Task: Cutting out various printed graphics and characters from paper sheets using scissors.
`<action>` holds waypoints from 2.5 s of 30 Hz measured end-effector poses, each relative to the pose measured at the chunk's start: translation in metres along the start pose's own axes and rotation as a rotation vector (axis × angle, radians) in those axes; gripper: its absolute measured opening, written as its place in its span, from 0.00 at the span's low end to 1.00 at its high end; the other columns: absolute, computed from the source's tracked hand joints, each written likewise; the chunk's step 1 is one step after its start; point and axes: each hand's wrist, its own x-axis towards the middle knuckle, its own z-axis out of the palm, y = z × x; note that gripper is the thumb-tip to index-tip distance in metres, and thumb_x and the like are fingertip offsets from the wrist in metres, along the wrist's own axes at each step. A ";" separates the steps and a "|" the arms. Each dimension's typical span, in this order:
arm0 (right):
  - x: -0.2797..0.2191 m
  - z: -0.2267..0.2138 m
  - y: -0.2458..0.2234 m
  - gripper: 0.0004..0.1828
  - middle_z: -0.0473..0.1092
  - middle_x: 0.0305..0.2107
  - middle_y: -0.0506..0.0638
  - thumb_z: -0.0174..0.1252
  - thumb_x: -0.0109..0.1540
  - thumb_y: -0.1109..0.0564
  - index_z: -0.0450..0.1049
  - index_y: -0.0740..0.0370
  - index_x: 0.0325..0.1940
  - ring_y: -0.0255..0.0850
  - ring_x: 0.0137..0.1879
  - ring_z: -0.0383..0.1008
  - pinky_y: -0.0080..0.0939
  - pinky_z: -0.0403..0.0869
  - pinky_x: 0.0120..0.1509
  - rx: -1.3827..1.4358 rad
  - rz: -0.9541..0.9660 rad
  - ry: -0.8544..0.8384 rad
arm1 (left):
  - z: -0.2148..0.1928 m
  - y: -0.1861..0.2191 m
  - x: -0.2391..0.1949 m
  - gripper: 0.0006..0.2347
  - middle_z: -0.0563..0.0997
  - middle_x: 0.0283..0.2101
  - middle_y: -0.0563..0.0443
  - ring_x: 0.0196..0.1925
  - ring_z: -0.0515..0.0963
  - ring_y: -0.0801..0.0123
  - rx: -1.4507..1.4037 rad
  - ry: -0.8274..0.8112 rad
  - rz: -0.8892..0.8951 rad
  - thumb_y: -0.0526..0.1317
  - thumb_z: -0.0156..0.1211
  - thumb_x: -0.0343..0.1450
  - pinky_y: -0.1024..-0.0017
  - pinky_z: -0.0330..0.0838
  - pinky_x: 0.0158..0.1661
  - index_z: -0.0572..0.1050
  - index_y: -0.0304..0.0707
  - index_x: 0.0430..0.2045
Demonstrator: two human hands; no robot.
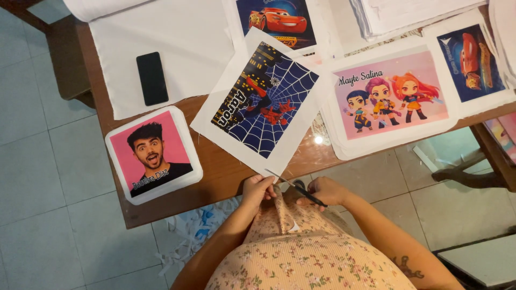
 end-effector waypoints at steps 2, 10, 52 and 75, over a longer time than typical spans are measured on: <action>0.003 0.004 0.008 0.15 0.73 0.13 0.55 0.71 0.47 0.50 0.80 0.65 0.25 0.40 0.18 0.79 0.33 0.76 0.25 0.004 0.013 -0.013 | 0.001 0.000 -0.001 0.09 0.76 0.15 0.46 0.17 0.83 0.64 0.003 0.004 0.005 0.39 0.67 0.67 0.81 0.74 0.17 0.75 0.33 0.20; -0.008 0.001 -0.018 0.25 0.74 0.15 0.59 0.78 0.46 0.42 0.78 0.67 0.24 0.42 0.19 0.78 0.33 0.76 0.27 -0.009 0.035 -0.022 | 0.002 0.005 -0.004 0.09 0.76 0.14 0.45 0.16 0.83 0.64 -0.006 0.000 0.013 0.38 0.66 0.66 0.81 0.74 0.17 0.74 0.33 0.17; -0.002 0.007 -0.074 0.27 0.72 0.12 0.53 0.78 0.45 0.37 0.76 0.62 0.20 0.39 0.19 0.78 0.32 0.75 0.30 -0.035 0.042 -0.045 | -0.002 0.006 -0.008 0.11 0.77 0.13 0.43 0.17 0.83 0.65 0.054 -0.077 0.080 0.37 0.67 0.67 0.80 0.75 0.18 0.76 0.32 0.14; 0.032 0.014 -0.061 0.30 0.75 0.15 0.58 0.78 0.44 0.37 0.78 0.67 0.27 0.44 0.21 0.80 0.31 0.77 0.29 -0.060 0.053 -0.037 | -0.006 0.017 -0.016 0.12 0.79 0.13 0.45 0.18 0.83 0.69 0.146 -0.119 0.076 0.38 0.64 0.66 0.82 0.76 0.21 0.77 0.33 0.11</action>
